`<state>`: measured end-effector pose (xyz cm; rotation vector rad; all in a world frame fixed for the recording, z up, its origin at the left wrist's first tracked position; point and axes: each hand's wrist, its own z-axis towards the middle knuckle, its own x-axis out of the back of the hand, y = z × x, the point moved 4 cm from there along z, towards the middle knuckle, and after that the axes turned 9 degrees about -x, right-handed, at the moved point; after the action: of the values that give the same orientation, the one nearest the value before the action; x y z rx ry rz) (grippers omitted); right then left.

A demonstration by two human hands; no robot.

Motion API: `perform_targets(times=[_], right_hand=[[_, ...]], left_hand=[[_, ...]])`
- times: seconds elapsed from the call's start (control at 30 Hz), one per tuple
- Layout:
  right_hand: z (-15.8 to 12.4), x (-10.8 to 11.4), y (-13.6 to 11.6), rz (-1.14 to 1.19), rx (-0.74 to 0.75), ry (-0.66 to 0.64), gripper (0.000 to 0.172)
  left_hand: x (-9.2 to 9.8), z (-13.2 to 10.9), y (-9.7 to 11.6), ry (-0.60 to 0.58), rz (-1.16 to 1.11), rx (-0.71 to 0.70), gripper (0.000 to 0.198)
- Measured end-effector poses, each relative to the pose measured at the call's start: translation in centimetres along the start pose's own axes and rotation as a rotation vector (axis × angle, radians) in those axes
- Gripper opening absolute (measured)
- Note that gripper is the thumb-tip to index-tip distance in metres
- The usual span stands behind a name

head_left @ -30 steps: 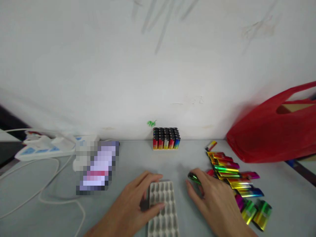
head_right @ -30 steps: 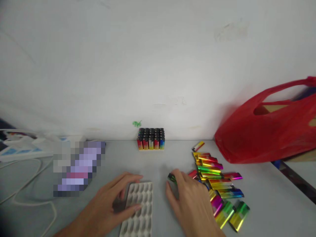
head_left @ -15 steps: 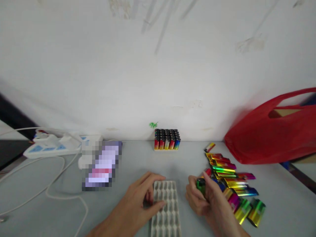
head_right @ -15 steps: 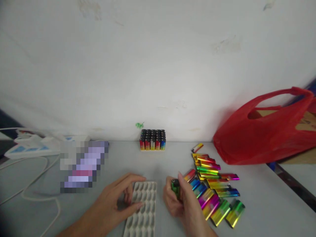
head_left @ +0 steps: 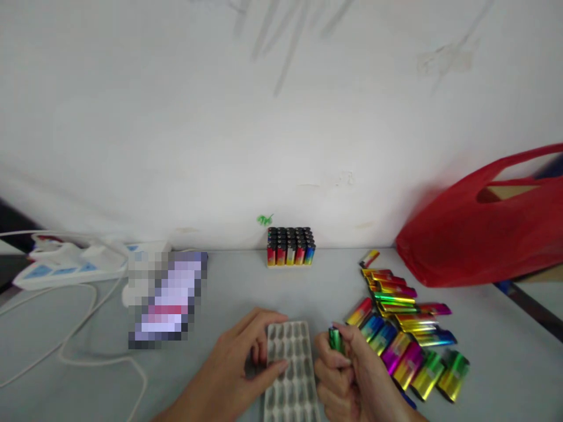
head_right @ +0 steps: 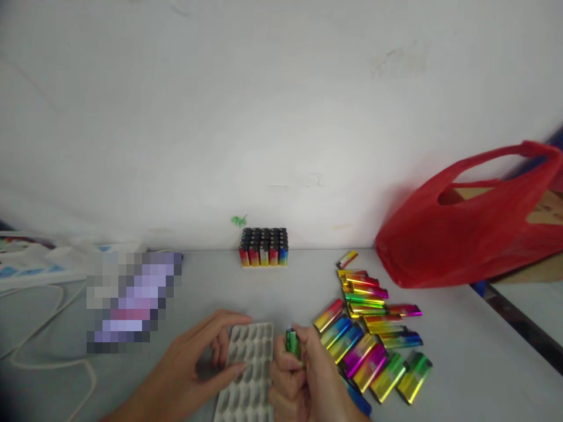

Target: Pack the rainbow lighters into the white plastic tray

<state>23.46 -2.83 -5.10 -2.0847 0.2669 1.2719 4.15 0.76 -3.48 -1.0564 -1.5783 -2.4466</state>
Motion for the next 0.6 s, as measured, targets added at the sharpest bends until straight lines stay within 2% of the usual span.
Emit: perform_targets(times=[0.3,0.6], right_hand=[[-0.14,-0.36,-0.46,-0.029,-0.025,-0.078,0.069],[-0.84,-1.04,-0.96,0.07,0.065,-0.012,0.067]], left_hand=[[-0.24,-0.62,-0.51,0.029,-0.017,0.054,0.05],[-0.07,-0.5,-0.7,-0.013,0.005,0.055,0.052]])
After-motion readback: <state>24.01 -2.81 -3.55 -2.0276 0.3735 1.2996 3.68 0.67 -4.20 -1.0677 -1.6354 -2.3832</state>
